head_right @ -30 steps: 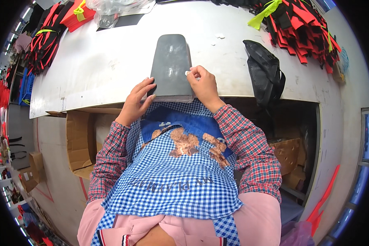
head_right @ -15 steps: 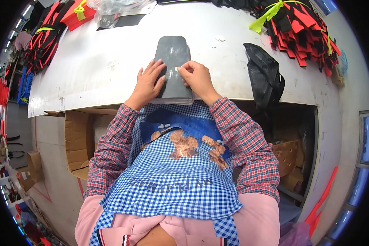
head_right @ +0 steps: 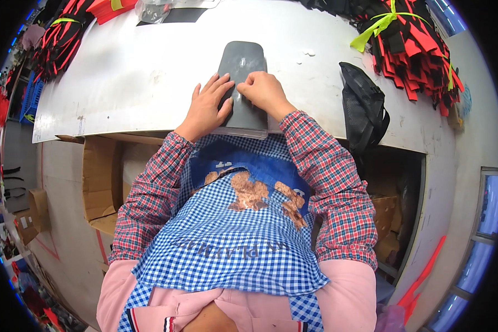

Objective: Marking templates on black material pieces using a white marker or chalk at a workbench.

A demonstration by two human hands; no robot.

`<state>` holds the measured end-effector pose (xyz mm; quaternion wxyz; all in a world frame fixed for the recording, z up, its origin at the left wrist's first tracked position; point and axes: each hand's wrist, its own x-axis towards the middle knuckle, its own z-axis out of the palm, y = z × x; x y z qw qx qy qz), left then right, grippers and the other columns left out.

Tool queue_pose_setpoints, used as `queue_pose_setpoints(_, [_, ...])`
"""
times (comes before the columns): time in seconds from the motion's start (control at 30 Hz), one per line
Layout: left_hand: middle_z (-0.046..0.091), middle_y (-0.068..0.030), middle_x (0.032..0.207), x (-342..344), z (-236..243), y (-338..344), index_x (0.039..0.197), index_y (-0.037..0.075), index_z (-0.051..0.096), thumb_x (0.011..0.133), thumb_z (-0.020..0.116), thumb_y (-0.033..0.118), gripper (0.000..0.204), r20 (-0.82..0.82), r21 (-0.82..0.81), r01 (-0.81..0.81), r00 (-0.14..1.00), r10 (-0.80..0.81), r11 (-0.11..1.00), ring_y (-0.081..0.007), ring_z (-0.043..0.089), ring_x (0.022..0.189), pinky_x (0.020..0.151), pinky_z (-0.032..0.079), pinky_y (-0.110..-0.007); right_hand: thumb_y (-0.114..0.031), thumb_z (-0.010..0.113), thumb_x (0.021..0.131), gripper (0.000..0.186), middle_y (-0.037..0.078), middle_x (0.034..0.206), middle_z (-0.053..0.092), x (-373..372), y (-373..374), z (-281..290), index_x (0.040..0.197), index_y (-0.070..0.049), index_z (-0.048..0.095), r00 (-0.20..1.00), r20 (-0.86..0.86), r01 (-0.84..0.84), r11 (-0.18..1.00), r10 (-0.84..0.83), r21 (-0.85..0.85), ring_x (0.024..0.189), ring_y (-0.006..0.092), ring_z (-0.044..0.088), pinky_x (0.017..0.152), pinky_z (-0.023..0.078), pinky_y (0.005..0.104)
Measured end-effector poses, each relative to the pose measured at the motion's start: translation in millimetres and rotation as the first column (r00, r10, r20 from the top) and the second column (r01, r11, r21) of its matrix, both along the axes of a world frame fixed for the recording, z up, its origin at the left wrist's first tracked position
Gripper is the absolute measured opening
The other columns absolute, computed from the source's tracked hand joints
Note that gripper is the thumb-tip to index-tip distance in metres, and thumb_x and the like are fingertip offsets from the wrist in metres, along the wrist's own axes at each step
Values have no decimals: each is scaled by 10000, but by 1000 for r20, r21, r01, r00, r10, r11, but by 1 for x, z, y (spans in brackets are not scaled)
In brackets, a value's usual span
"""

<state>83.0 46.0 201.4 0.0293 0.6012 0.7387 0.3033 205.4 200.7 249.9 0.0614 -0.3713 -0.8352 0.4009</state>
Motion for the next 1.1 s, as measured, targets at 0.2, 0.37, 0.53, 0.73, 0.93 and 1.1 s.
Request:
queue_pose_setpoints(0.2, [478, -71, 1530, 0, -6, 0, 1382, 129, 569, 952, 552, 287, 458, -62, 22, -35, 997, 36, 999, -281, 359, 1470, 1140, 227, -678, -369, 699, 767, 339, 135, 673, 695, -8, 8, 1, 728, -33, 680, 990, 102, -103, 991, 93, 91, 598, 226, 676, 614, 536, 343])
queue_pose_setpoints(0.37, [475, -67, 1534, 1, -7, 0, 1382, 133, 572, 952, 548, 290, 459, -33, 29, -34, 999, 35, 999, -275, 355, 1474, 1144, 223, -676, -311, 682, 806, 284, 35, 628, 621, -8, 6, 2, 687, -63, 615, 994, 106, -13, 999, 18, -48, 537, 121, 584, 508, 468, 284])
queue_pose_setpoints(0.53, [479, -68, 1531, 0, -7, 0, 1376, 131, 579, 950, 547, 289, 455, -33, 36, -33, 999, 34, 999, -273, 356, 1474, 1143, 224, -676, -306, 682, 806, 275, 21, 624, 605, -5, 5, -4, 692, -64, 617, 994, 64, -94, 991, 88, 91, 532, 113, 569, 496, 448, 272])
queue_pose_setpoints(0.73, [479, -71, 1530, 1, -7, -1, 1372, 126, 581, 950, 542, 297, 457, -29, 25, -44, 999, 45, 999, -273, 359, 1472, 1143, 226, -678, -296, 679, 806, 272, 26, 624, 604, -5, 4, -1, 695, -54, 621, 995, 80, -61, 996, 66, -66, 538, 121, 563, 511, 454, 290])
queue_pose_setpoints(0.93, [480, -64, 1529, 0, -8, 1, 1371, 128, 581, 953, 542, 302, 455, -29, 45, -37, 999, 39, 998, -272, 358, 1473, 1142, 233, -676, -311, 688, 802, 280, 59, 645, 643, 1, -4, -7, 704, -52, 642, 997, -7, -75, 980, 78, 183, 559, 144, 606, 553, 486, 302])
queue_pose_setpoints(1.1, [478, -60, 1530, 0, -8, 0, 1369, 130, 583, 957, 545, 303, 447, -11, 36, -40, 999, 41, 999, -271, 359, 1472, 1143, 236, -672, -304, 694, 798, 274, 87, 664, 681, 0, 4, 0, 727, -40, 673, 990, 81, -112, 994, 112, -7, 587, 166, 663, 568, 523, 320])
